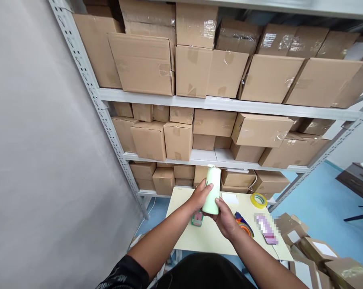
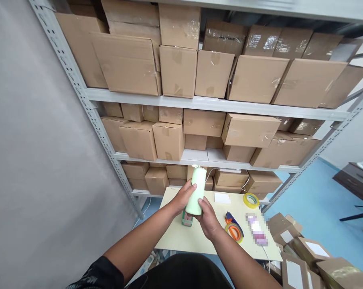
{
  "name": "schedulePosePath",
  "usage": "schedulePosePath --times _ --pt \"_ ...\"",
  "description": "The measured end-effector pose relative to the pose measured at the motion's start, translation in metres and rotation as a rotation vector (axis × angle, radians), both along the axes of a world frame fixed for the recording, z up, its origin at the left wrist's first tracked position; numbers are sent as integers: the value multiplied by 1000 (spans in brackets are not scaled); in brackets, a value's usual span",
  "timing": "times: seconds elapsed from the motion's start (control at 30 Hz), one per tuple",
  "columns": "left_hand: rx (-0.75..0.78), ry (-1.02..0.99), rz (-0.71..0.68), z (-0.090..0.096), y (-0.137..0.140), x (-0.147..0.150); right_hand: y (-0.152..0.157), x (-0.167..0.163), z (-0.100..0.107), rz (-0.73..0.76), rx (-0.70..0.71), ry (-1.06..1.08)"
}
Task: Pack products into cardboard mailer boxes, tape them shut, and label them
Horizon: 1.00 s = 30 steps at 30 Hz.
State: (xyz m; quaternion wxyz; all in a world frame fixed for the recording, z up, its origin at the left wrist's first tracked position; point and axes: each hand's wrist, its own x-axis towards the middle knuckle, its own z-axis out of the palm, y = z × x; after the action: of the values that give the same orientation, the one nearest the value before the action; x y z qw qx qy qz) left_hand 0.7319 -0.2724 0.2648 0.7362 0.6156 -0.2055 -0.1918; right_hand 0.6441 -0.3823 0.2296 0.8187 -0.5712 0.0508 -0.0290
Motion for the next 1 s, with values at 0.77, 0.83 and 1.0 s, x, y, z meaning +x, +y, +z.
schedulePosePath --times 0.77,0.83,1.0 --pt "28 52 331 -1 -70 -13 -87 13 5 -73 -260 -78" --pt "30 46 367 1 -67 -15 -84 13 1 -70 -281 -82" --pt "-39 95 413 2 -61 -15 -70 7 -5 100 30 -5"
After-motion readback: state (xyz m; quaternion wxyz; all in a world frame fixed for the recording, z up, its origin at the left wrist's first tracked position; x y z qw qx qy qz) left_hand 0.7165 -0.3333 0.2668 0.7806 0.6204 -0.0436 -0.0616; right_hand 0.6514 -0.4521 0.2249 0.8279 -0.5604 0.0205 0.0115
